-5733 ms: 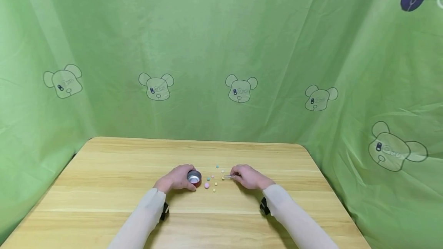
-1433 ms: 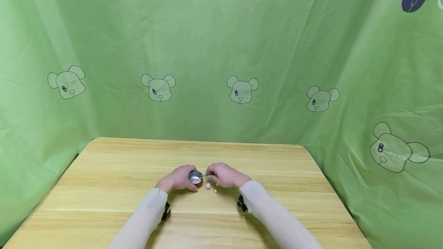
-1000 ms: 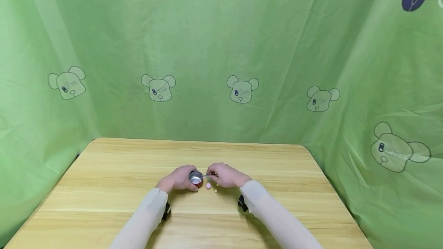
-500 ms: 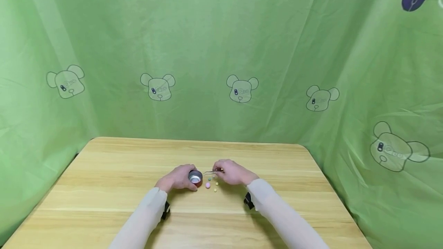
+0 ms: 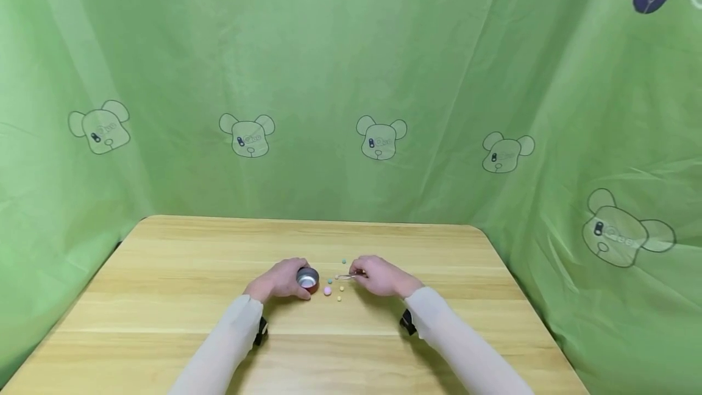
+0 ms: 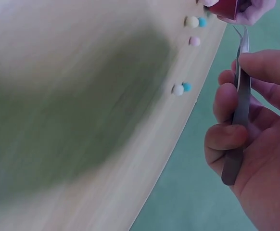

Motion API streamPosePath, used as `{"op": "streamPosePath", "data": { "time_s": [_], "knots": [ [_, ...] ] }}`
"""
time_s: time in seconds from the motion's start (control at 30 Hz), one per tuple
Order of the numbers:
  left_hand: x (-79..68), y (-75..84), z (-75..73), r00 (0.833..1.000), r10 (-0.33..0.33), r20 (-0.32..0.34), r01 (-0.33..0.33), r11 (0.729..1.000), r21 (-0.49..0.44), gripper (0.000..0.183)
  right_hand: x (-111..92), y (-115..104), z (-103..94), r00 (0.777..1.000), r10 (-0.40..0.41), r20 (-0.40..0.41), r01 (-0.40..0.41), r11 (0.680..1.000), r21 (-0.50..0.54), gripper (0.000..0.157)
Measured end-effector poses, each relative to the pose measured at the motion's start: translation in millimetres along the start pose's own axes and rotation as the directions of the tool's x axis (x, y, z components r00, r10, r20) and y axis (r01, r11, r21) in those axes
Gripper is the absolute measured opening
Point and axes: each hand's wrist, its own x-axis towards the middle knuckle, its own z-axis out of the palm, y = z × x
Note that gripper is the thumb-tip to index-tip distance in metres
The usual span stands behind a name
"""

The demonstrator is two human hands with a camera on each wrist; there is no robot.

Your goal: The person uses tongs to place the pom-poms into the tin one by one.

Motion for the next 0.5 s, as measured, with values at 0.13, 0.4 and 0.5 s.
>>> {"op": "streamPosePath", "data": {
  "time_s": [0.13, 0.4, 0.5],
  "knots": [
    [-0.4, -0.3, 0.2, 1.0, 0.002, 0.001, -0.002, 1.0, 0.0, 0.048, -6.6, 1.6, 1.3, 1.0, 0.018, 0.014, -0.018, 1.0, -0.006, 0.01],
    [-0.6, 1.5, -0.4, 1.0, 0.001, 0.001, -0.001, 1.0, -0.004, 0.048, -15.0, 7.0, 6.3, 0.998, 0.052, 0.037, -0.052, 0.999, -0.013, 0.011],
    [0.1, 2.2, -0.7, 1.0, 0.005, -0.001, -0.005, 1.0, 0.002, 0.047, -16.9, 7.7, 7.3, 0.998, 0.051, 0.033, -0.051, 0.999, -0.018, 0.01]
  ]
}}
